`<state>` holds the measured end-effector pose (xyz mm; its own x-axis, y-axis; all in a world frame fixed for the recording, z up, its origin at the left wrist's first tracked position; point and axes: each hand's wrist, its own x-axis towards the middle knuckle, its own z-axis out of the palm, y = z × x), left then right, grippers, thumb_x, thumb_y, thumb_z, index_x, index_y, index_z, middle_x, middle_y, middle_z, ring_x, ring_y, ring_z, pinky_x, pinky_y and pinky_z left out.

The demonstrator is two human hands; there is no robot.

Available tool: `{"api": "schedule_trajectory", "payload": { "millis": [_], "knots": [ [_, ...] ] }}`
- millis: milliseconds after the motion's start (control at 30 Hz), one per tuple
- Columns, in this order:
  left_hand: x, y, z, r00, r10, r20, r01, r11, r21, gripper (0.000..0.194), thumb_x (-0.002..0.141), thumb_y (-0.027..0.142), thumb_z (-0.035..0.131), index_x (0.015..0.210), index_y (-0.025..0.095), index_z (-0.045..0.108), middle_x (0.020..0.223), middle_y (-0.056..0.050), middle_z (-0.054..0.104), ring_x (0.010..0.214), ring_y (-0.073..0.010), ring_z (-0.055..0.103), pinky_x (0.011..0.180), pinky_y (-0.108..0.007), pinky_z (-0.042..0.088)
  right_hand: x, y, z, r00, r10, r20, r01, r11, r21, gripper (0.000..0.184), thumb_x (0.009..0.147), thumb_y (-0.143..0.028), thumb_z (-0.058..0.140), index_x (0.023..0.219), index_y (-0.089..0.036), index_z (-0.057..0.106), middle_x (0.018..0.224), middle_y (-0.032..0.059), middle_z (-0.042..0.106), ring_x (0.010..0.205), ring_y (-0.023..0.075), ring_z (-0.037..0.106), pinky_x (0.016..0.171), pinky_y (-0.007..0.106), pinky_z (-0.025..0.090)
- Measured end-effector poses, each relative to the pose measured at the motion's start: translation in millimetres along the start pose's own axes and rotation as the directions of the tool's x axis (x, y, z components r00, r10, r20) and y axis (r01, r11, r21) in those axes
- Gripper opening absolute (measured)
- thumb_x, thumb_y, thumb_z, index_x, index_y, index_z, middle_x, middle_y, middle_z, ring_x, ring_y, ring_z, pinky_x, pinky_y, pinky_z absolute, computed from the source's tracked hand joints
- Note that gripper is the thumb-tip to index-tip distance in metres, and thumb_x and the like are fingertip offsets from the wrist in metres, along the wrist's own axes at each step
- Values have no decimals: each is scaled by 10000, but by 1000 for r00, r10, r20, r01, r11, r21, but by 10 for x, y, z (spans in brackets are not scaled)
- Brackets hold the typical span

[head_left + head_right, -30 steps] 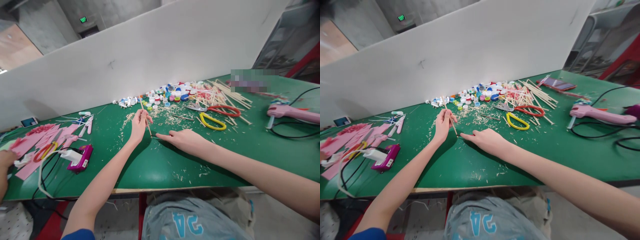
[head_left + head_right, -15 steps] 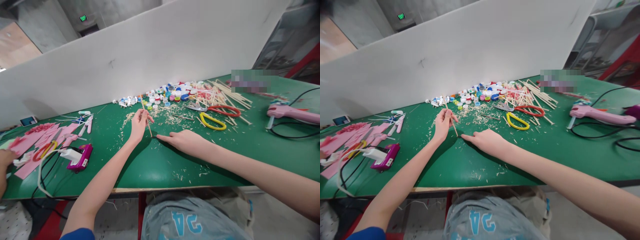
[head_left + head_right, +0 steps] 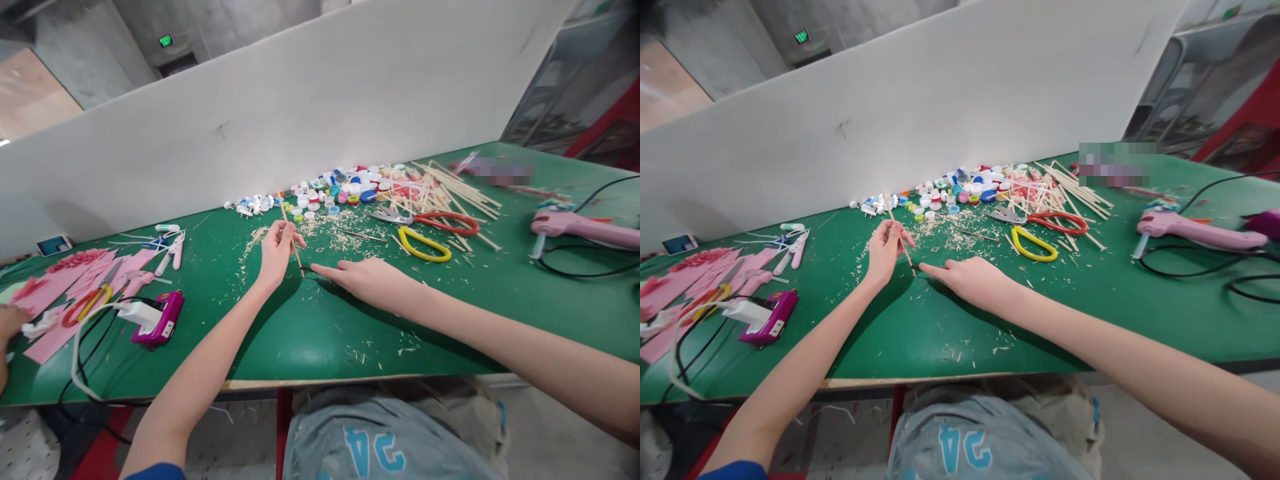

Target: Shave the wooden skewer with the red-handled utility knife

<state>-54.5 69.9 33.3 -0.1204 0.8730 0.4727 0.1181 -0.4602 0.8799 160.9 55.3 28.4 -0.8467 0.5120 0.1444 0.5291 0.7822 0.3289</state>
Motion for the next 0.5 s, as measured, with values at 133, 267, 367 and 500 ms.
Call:
{"api": "schedule_trajectory", "payload": {
  "millis": [133,267,367,500],
  "knots": [
    [-13,26,14,1000,10,2,-10,1000,8,338,905,511,510,791,197,466,584,16,565,423,-59,339,421,-217,271,-9,14,19,998,-58,21,58,998,8,715,874,-79,525,1488,-344,272,813,-18,492,540,59,427,493,252,78],
    [-11,4,8,1000,16,3,-16,1000,20,337,912,515,494,797,201,459,597,13,575,431,-62,346,427,-218,283,-15,15,-8,999,-47,15,47,999,-6,746,858,-49,489,1498,-347,246,838,-12,494,513,47,374,493,252,72],
    [0,-24,-4,1000,18,5,-18,999,28,339,914,520,487,795,204,459,597,15,566,434,-65,350,428,-224,281,-9,16,-23,1000,7,10,-7,1000,-19,783,847,-33,440,1520,-348,195,858,-5,493,472,46,284,485,254,63],
    [9,-45,-14,1000,15,10,-16,999,34,331,923,513,472,795,209,450,594,21,560,425,-63,340,425,-225,282,6,12,-20,1000,17,23,-17,1000,-13,773,855,-44,416,1519,-371,193,847,-11,490,466,52,208,483,244,62]
  ]
}}
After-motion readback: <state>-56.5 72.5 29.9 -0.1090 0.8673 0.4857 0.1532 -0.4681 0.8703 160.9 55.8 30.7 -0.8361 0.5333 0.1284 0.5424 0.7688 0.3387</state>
